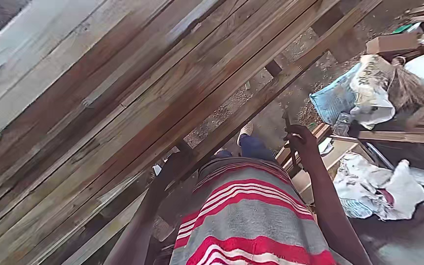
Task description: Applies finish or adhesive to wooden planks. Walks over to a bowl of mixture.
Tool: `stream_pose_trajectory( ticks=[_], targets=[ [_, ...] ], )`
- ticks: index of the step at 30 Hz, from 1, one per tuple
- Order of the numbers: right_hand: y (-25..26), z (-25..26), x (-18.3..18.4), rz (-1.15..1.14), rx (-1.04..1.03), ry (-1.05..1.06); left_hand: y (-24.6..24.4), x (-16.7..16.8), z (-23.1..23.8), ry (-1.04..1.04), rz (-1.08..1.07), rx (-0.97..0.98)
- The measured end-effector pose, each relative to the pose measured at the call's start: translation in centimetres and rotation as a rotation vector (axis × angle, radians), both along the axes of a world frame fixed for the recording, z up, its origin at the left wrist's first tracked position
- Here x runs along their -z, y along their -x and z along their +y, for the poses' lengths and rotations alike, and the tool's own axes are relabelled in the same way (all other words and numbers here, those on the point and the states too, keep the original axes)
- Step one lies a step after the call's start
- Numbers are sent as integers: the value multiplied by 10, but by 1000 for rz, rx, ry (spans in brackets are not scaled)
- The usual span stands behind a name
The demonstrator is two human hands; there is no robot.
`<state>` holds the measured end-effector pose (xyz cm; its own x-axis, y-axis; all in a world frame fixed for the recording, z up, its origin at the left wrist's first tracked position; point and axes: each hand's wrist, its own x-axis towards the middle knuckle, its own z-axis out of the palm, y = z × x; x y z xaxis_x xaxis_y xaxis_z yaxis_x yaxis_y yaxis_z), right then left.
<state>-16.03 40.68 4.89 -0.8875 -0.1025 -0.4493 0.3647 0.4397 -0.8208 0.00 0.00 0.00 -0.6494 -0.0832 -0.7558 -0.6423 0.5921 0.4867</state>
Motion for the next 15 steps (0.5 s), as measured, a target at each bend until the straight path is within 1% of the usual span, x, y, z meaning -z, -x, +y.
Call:
stream_pose_trajectory(
  ticks=[1,4,6,9,12,15],
  targets=[
    [-1,-6,-1,3,-41,2,4,-5,4,26,4,-3],
    [-13,-33,-3,-8,-116,-5,4,-1,7,129,4,97],
    [-25,-53,0,67,-163,-31,1,0,12,206,-34,124],
    [-38,-84,8,253,-211,-150,1,-7,16,220,-22,45],
    [-47,-113,15,316,-237,-305,5,-16,24,316,-85,32],
    [-54,-131,33,489,-209,-371,6,-22,30,351,-88,-6]
  ],
)
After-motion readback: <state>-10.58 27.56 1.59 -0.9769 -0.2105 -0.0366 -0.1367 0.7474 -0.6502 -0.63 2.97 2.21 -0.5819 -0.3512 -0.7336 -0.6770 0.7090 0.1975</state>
